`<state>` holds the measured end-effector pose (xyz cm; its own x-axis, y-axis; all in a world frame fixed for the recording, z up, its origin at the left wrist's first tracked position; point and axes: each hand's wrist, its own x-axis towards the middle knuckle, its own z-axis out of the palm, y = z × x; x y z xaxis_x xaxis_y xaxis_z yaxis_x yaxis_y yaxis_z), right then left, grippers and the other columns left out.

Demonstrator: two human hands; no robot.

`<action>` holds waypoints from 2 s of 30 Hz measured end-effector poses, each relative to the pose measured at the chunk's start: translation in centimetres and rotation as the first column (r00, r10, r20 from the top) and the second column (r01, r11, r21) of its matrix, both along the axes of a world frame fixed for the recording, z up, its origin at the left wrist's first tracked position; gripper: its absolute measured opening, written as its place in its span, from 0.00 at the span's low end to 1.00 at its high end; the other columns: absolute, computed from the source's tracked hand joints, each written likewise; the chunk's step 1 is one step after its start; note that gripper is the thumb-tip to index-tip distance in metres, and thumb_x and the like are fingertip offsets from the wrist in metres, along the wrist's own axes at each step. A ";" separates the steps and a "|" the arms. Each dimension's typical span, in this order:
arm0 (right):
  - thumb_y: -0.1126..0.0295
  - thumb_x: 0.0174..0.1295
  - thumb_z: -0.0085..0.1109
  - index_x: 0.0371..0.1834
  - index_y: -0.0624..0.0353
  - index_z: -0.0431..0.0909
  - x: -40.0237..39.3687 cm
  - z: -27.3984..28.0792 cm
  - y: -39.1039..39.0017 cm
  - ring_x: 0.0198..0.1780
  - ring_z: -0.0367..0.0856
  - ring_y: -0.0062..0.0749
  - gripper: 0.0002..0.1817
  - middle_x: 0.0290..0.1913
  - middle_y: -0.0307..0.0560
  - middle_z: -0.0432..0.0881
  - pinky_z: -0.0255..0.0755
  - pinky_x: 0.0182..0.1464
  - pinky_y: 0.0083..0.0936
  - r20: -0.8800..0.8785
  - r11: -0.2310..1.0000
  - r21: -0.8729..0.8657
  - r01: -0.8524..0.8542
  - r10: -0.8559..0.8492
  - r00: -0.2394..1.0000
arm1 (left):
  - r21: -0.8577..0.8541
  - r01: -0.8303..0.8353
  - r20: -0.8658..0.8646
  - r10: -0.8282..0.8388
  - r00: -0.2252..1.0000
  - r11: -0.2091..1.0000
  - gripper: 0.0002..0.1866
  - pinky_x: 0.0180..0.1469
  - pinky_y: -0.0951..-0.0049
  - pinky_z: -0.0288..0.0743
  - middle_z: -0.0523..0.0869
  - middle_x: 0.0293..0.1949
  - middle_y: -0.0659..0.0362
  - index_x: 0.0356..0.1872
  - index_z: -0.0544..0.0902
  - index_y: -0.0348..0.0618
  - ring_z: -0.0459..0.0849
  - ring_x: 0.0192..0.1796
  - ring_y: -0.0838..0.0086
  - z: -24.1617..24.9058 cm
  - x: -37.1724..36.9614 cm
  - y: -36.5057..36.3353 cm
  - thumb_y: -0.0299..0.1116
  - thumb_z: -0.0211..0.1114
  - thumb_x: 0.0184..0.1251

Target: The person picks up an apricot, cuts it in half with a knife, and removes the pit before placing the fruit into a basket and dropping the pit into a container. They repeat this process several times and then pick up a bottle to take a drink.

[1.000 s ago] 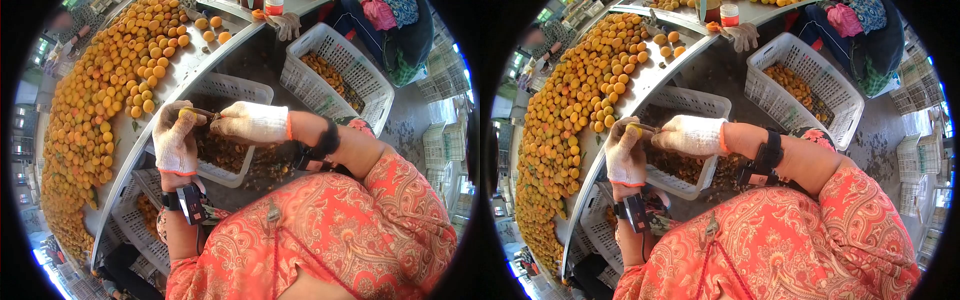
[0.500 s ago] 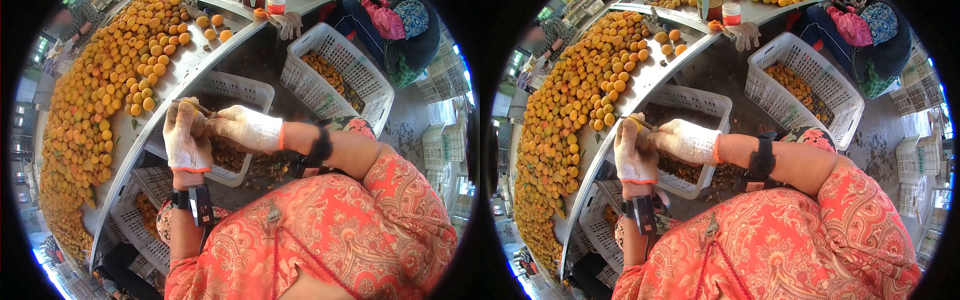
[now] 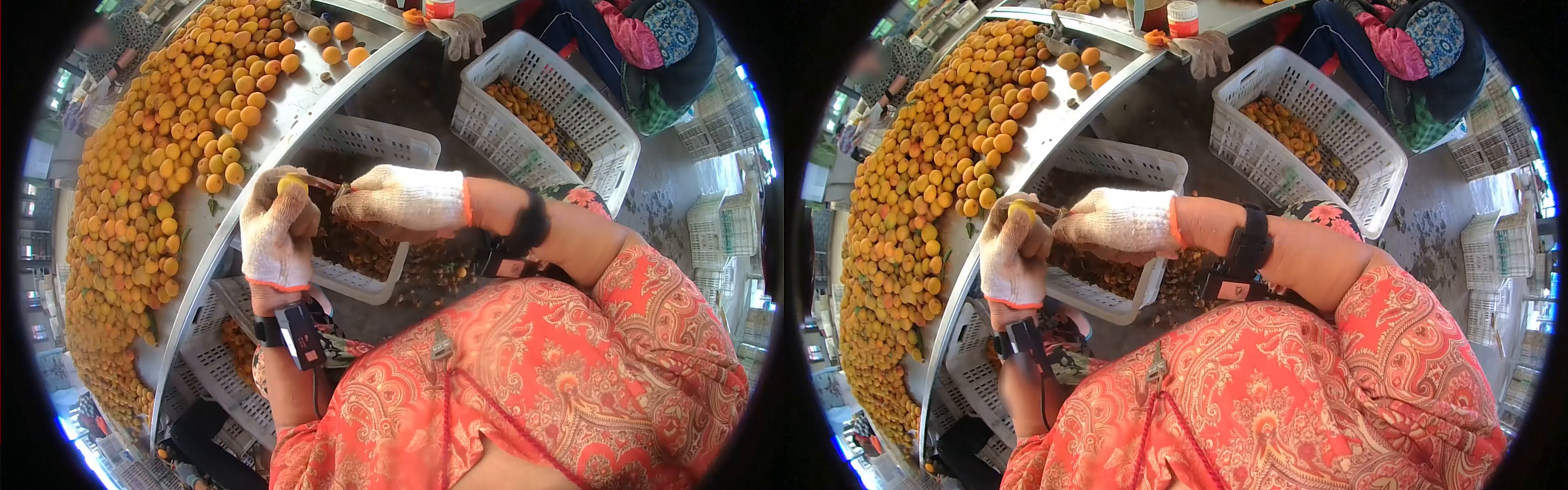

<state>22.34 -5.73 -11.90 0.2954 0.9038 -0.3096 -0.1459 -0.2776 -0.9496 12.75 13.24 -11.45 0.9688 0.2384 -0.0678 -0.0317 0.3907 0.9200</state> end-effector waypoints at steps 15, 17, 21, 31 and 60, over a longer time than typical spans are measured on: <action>0.61 0.74 0.54 0.46 0.62 0.77 -1.3 0.2 0.3 0.37 0.77 0.23 0.14 0.35 0.39 0.82 0.72 0.40 0.27 0.349 0.959 0.164 0.233 -0.277 0.895 | -0.240 -0.091 0.016 0.098 0.995 0.966 0.19 0.29 0.79 0.64 0.79 0.32 0.61 0.53 0.80 0.40 0.73 0.29 0.78 -0.1 0.1 -1.7 0.37 0.72 0.65; 0.61 0.74 0.54 0.47 0.63 0.78 -1.4 0.6 0.3 0.43 0.81 0.34 0.15 0.39 0.49 0.84 0.74 0.46 0.32 0.386 0.962 0.146 0.230 -0.269 0.882 | -0.239 -0.098 0.033 0.109 0.993 0.966 0.18 0.28 0.81 0.62 0.77 0.30 0.63 0.52 0.80 0.39 0.70 0.27 0.80 0.0 0.2 -1.4 0.35 0.72 0.65; 0.60 0.74 0.54 0.51 0.63 0.80 -0.8 0.5 0.3 0.48 0.85 0.40 0.16 0.44 0.55 0.86 0.75 0.52 0.34 0.323 0.974 0.123 0.190 -0.220 0.920 | -0.232 -0.061 0.059 0.077 0.995 0.971 0.15 0.24 0.83 0.52 0.72 0.26 0.67 0.49 0.81 0.38 0.61 0.22 0.85 0.0 -0.1 -0.8 0.30 0.71 0.63; 0.64 0.76 0.50 0.53 0.61 0.80 0.1 1.8 -0.4 0.35 0.73 0.17 0.14 0.35 0.34 0.79 0.71 0.38 0.20 0.149 0.999 0.022 0.048 -0.051 0.988 | -0.005 0.005 0.003 -0.005 1.000 1.000 0.21 0.22 0.84 0.52 0.74 0.25 0.67 0.46 0.82 0.34 0.62 0.19 0.87 1.5 -0.9 1.4 0.34 0.76 0.53; 0.57 0.76 0.50 0.46 0.53 0.78 -1.0 -0.8 0.7 0.17 0.64 0.13 0.13 0.21 0.28 0.70 0.58 0.18 0.18 0.080 0.990 0.059 0.127 -0.131 0.988 | -0.069 -0.050 -0.027 0.048 0.999 0.996 0.17 0.22 0.83 0.48 0.67 0.21 0.71 0.48 0.81 0.39 0.57 0.19 0.86 0.5 -0.3 0.2 0.34 0.73 0.60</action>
